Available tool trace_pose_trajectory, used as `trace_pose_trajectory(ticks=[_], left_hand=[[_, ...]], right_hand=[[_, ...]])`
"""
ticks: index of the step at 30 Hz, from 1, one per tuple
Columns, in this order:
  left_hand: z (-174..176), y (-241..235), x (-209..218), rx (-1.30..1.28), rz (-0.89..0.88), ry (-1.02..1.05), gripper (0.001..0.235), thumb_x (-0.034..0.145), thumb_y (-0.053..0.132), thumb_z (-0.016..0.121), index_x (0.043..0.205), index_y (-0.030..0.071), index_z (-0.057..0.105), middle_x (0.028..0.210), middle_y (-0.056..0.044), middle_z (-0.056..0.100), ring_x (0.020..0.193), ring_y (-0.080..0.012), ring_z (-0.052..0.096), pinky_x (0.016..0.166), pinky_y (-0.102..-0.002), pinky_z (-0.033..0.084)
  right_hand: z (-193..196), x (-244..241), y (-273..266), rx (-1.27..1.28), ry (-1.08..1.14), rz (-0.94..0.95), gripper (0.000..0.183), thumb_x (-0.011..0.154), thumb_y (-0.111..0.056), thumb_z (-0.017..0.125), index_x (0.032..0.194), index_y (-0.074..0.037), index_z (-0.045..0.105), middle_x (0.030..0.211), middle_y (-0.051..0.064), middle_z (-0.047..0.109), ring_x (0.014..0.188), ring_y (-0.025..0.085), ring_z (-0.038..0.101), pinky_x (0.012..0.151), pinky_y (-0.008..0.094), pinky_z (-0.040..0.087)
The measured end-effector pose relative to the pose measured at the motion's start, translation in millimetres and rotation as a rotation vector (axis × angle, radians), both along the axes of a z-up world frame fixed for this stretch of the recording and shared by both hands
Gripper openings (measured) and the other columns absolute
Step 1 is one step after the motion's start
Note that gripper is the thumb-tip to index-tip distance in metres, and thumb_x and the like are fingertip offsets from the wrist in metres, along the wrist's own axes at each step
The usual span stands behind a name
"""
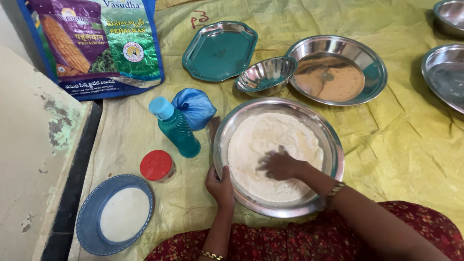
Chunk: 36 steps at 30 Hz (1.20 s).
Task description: The person kneads a white dough mixture in a large metal bowl using their right hand. They add water from a blue bottle and continue mixing until the dough becomes more cohesive.
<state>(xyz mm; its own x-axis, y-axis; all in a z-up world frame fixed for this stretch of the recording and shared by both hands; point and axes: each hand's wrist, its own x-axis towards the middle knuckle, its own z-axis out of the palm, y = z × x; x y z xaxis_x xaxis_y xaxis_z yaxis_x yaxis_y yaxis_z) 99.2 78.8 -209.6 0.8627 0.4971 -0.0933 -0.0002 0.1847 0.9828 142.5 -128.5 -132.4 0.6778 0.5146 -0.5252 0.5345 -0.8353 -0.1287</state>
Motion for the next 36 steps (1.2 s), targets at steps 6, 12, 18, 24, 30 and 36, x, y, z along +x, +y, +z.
trace_pose_trajectory(ticks=[6, 12, 18, 24, 30, 36], left_hand=[[-2, 0, -5, 0.050, 0.057, 0.010, 0.032, 0.090, 0.006, 0.072, 0.119, -0.008, 0.068, 0.102, -0.015, 0.076, 0.085, -0.0186, 0.071, 0.076, -0.033, 0.056], [-6, -1, -3, 0.000, 0.061, -0.061, 0.035, 0.090, 0.005, 0.071, 0.122, -0.008, 0.067, 0.107, -0.013, 0.076, 0.089, -0.0171, 0.071, 0.081, -0.031, 0.056], [-4, 1, -5, 0.049, 0.035, -0.090, 0.036, 0.092, 0.007, 0.071, 0.125, -0.008, 0.067, 0.106, -0.014, 0.077, 0.089, -0.0176, 0.071, 0.081, -0.032, 0.056], [3, 2, -7, 0.119, 0.044, -0.016, 0.038, 0.091, 0.010, 0.071, 0.125, -0.006, 0.068, 0.106, -0.015, 0.078, 0.089, -0.0202, 0.072, 0.081, -0.035, 0.056], [9, 4, -2, 0.153, 0.017, 0.000, 0.039, 0.089, 0.011, 0.072, 0.125, -0.005, 0.068, 0.106, -0.015, 0.078, 0.090, -0.0210, 0.073, 0.082, -0.035, 0.056], [7, 4, 0, 0.189, 0.020, -0.008, 0.038, 0.089, 0.011, 0.072, 0.123, -0.005, 0.069, 0.104, -0.016, 0.078, 0.089, -0.0223, 0.073, 0.082, -0.035, 0.056]], right_hand=[[22, -30, -60, -0.016, 0.010, -0.243, 0.055, 0.100, -0.008, 0.045, 0.140, -0.043, 0.058, 0.162, -0.002, 0.035, 0.152, 0.030, 0.022, 0.126, 0.057, 0.016], [-22, -55, -69, 0.023, 0.109, -0.174, 0.043, 0.101, -0.014, 0.049, 0.137, -0.033, 0.065, 0.147, 0.003, 0.053, 0.141, 0.028, 0.045, 0.117, 0.044, 0.046], [-57, -6, -54, 0.029, -0.084, -0.316, 0.027, 0.109, -0.025, 0.048, 0.129, -0.021, 0.067, 0.139, 0.006, 0.058, 0.133, 0.024, 0.051, 0.113, 0.047, 0.046], [-71, 70, -73, 0.343, -0.342, -0.511, 0.056, 0.090, -0.004, 0.047, 0.137, -0.028, 0.067, 0.134, 0.010, 0.065, 0.119, 0.029, 0.064, 0.107, 0.040, 0.052], [-83, 124, -100, 0.456, -0.374, -0.640, 0.043, 0.101, -0.024, 0.055, 0.144, -0.022, 0.060, 0.132, 0.019, 0.066, 0.119, 0.035, 0.062, 0.103, 0.047, 0.049], [-106, 133, -43, 0.386, -0.155, -0.489, 0.060, 0.087, -0.030, 0.059, 0.146, -0.018, 0.052, 0.128, 0.008, 0.075, 0.122, 0.027, 0.065, 0.105, 0.040, 0.051]])
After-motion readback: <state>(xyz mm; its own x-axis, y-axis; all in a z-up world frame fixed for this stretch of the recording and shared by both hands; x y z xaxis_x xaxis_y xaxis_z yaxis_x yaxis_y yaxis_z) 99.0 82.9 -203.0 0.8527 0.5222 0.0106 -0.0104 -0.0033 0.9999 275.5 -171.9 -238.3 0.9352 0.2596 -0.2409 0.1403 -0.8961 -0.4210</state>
